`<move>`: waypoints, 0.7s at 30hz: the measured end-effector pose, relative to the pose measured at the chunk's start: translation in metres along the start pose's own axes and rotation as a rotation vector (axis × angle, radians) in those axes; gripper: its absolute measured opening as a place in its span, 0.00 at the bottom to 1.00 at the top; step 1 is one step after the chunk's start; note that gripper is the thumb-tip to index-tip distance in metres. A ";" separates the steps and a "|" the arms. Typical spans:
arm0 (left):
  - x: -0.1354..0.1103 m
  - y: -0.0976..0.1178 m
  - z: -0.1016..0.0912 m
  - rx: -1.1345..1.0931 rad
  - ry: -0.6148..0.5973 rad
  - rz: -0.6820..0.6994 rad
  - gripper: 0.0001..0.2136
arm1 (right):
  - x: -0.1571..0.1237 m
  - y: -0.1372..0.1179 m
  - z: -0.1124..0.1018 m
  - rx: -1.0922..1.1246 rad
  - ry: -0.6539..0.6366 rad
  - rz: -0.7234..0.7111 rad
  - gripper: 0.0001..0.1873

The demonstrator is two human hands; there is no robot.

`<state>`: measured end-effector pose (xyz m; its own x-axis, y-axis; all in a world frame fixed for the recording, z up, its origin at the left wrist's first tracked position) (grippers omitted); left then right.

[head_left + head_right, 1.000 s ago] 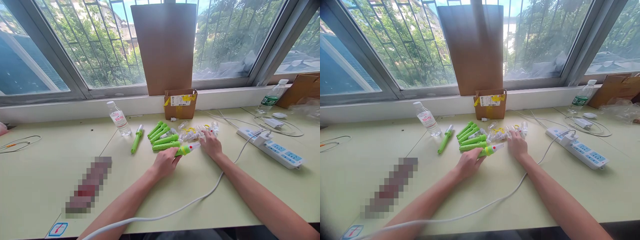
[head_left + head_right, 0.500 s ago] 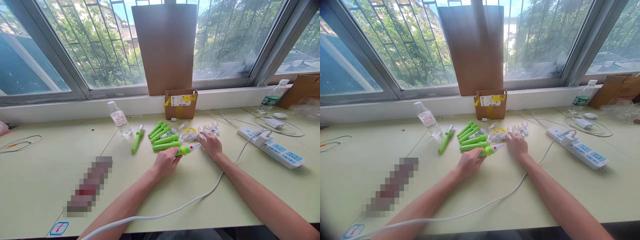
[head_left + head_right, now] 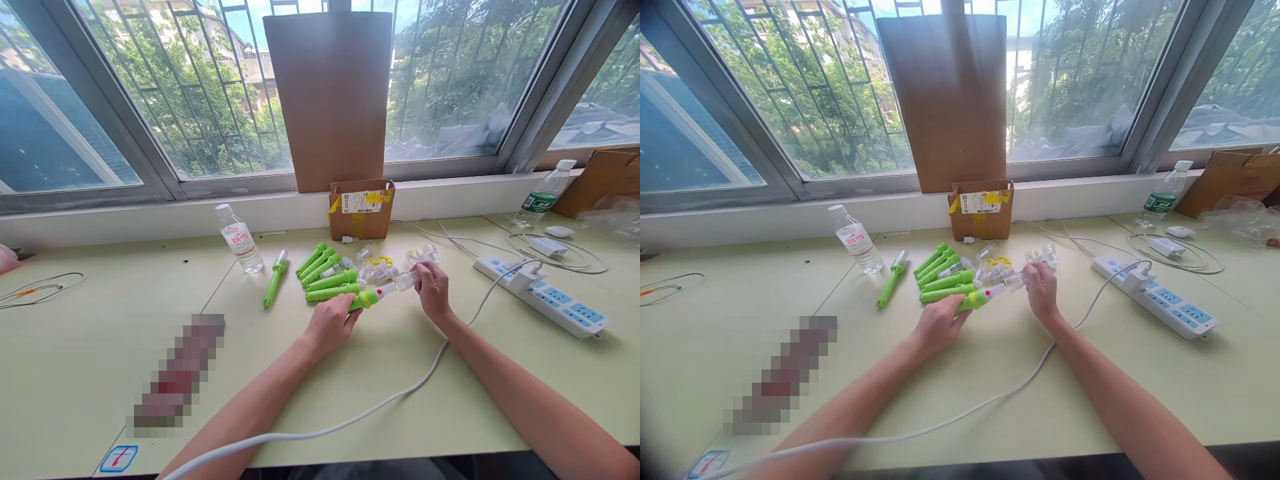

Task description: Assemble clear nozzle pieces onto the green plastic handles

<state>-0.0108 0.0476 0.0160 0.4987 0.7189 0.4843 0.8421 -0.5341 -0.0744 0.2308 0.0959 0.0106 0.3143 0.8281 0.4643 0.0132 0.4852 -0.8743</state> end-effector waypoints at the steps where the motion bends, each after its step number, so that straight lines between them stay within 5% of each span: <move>1: 0.000 0.000 0.000 0.002 -0.002 0.000 0.09 | -0.001 0.002 -0.001 0.097 0.033 0.057 0.12; 5: 0.000 0.001 0.001 0.004 -0.015 0.008 0.09 | -0.009 -0.002 0.009 0.219 0.005 0.131 0.10; 11: -0.002 0.002 0.001 0.005 -0.020 0.049 0.10 | -0.040 -0.012 0.044 0.001 -0.381 0.089 0.13; 21: -0.002 0.002 -0.001 0.054 0.003 0.092 0.11 | -0.041 -0.005 0.045 -0.072 -0.434 0.243 0.22</move>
<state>-0.0103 0.0445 0.0153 0.5740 0.6666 0.4755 0.8026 -0.5732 -0.1653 0.1750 0.0720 0.0023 -0.1077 0.9627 0.2484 0.0586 0.2556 -0.9650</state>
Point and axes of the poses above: each hand's wrist, its own x-axis towards the middle knuckle, its own z-axis out of the palm, y = z × x, the point moved 6 cm from there along x, towards the middle knuckle, and after that the axes turned 15 degrees about x, right-handed, at the moved point
